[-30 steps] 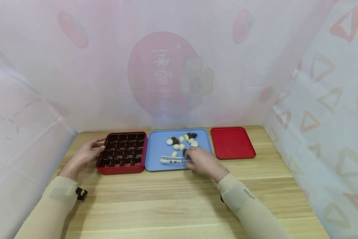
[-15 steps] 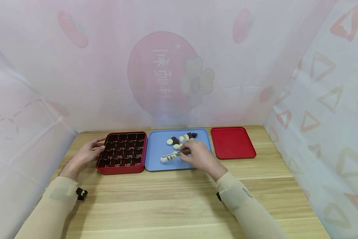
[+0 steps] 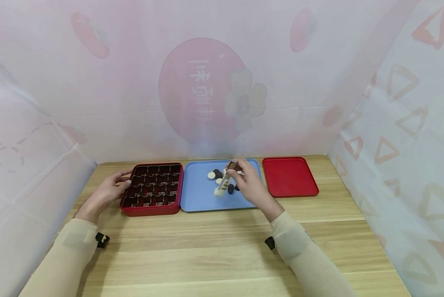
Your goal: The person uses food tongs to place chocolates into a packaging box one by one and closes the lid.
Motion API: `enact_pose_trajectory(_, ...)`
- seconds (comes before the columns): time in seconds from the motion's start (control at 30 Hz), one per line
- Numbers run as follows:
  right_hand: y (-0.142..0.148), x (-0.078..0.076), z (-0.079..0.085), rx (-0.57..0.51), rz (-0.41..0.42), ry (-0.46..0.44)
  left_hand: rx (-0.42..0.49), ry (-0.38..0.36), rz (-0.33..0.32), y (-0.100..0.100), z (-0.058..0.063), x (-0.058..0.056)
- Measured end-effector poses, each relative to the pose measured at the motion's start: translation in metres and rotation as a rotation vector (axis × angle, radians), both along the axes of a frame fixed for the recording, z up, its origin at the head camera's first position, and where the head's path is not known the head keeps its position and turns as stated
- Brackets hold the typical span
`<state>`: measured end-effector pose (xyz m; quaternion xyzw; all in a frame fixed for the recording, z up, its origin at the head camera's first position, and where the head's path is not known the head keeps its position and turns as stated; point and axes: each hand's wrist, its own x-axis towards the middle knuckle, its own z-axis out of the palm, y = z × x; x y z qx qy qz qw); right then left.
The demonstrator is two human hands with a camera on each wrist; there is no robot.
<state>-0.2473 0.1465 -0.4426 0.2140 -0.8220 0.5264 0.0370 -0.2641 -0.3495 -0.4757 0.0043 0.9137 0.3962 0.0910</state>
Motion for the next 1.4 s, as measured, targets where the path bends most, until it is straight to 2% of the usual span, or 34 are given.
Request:
enact_pose_trajectory(0.17, 0.005, -0.004, 0.002, 0.007, 0.006, 0.027, 0.018, -0.009, 0.009, 0.001, 0.0, 0.0)
enact_pose_trajectory(0.4, 0.01, -0.007, 0.001, 0.046, 0.023, 0.019, 0.076, -0.021, 0.02, 0.001, -0.002, -0.002)
enact_pose_trajectory(0.8, 0.01, -0.014, -0.017, 0.066, 0.075, 0.017, 0.03, -0.019, 0.023, 0.001, 0.001, 0.001)
enact_pose_trajectory(1.1, 0.002, -0.012, -0.019, 0.054, 0.042, 0.042, 0.018, -0.017, 0.007, 0.001, 0.003, 0.002)
enact_pose_trajectory(1.3, -0.002, -0.011, -0.023, 0.106, 0.016, 0.066, 0.004, -0.018, 0.009, 0.001, 0.003, 0.002)
enact_pose_trajectory(1.4, -0.003, -0.011, -0.023, 0.114, 0.032, 0.073, 0.008, -0.018, 0.015, 0.001, 0.002, 0.002)
